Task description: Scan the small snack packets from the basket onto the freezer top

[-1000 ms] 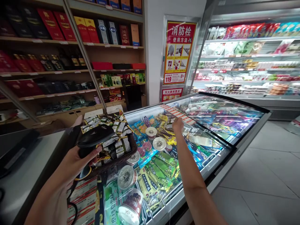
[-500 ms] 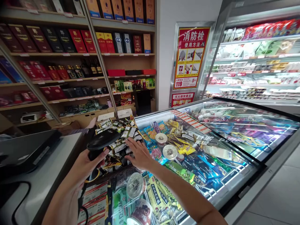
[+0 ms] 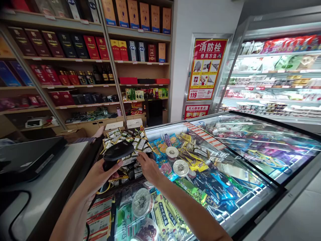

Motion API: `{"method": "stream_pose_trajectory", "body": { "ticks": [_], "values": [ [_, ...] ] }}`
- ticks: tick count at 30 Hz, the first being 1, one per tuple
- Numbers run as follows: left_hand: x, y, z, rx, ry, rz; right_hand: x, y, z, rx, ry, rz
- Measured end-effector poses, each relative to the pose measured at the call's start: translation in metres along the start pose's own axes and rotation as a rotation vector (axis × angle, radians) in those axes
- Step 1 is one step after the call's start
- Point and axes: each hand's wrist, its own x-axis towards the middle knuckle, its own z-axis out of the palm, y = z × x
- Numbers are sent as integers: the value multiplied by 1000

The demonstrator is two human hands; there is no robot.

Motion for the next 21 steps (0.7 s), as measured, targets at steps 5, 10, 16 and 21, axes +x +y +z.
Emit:
{"method": "stream_pose_trajectory", "body": {
  "ticks": [5,10,16,21],
  "values": [
    [-2,3,0,-140,-41,-88,5,-10,-16,242,177,-33],
    [-1,-1,4,-118,-27,-12,10,-22,-35,305,232,40],
    [4,-6,13,-173,39,109,9,-21,-44,369,142,21],
    [8,-10,10,-165,105,94,8,2,-51,462,11,-6]
  ]
}}
